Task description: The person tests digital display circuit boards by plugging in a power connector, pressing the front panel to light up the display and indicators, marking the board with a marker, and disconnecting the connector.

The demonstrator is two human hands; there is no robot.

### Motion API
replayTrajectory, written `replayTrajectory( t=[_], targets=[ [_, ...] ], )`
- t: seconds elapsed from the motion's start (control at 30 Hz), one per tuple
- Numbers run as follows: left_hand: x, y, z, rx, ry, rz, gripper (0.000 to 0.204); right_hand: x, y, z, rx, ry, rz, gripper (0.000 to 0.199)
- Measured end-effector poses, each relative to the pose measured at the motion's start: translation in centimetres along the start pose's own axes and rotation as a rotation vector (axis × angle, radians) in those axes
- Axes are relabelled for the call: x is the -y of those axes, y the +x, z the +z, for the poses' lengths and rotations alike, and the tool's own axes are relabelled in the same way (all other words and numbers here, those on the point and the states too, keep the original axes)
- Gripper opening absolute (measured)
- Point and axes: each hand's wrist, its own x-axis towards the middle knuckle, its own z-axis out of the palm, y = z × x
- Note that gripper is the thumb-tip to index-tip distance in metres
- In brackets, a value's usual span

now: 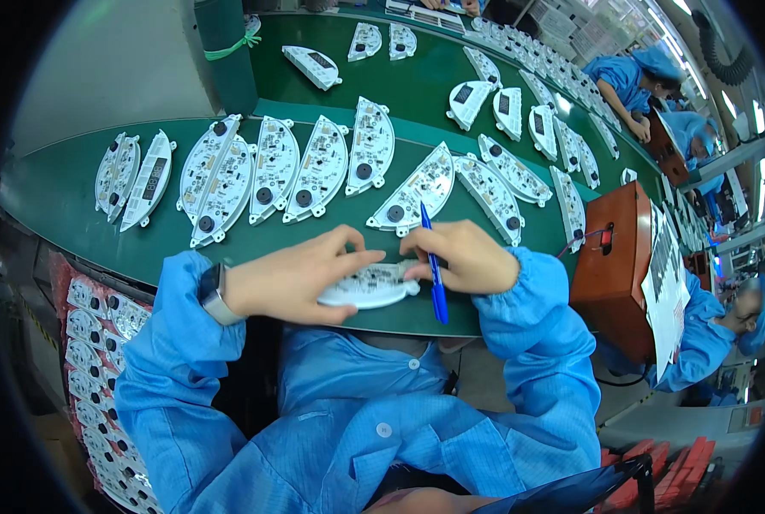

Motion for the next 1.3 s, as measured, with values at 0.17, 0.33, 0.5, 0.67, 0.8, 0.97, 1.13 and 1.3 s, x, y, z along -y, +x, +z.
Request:
replayTrajectory(
  t=[0.17, 0.33, 0.5, 0.67, 0.8, 0.97, 1.13, 1.3],
  targets=[
    [-1.2, -0.3, 2.5, 0.006, 0.426, -0.027, 0.074, 0.4, -1.1, 1.2, 0.025, -0.114, -0.025, 0.03],
    [-0.9, 0.0, 4.2, -0.116, 0.519, 0.015, 0.071, 0.0, -1.8, 3.5, 0.028, -0.186, -0.115, 0.019],
    [-0.8, 0.3, 4.0, -0.101, 0.526, -0.007, 0.072, 0.1, -2.8, 4.6, -0.187, -0.171, -0.113, 0.021],
    [-1.3, -0.1, 4.4, -0.08, 0.535, -0.035, 0.07, 0.4, -3.5, 3.1, -0.981, 0.083, 0.136, 0.026],
    [-1.6, -2.0, 1.0, -0.142, 0.527, -0.101, 0.062, -1.1, -3.6, 3.2, -0.874, -0.017, 0.134, 0.02],
    [-1.0, -9.7, -10.4, -0.495, 0.681, -0.424, 0.048, -2.1, -4.0, 3.8, -0.941, 0.011, 0.167, 0.022],
    [6.7, -25.4, -17.9, -0.968, 0.79, -1.064, 0.047, -2.1, -3.8, 3.8, -0.812, -0.048, 0.115, 0.02],
    [9.4, -31.3, -22.9, -1.371, 1.194, -1.044, 0.055, -3.0, -3.6, 4.2, -0.747, -0.05, 0.091, 0.02]
  ],
)
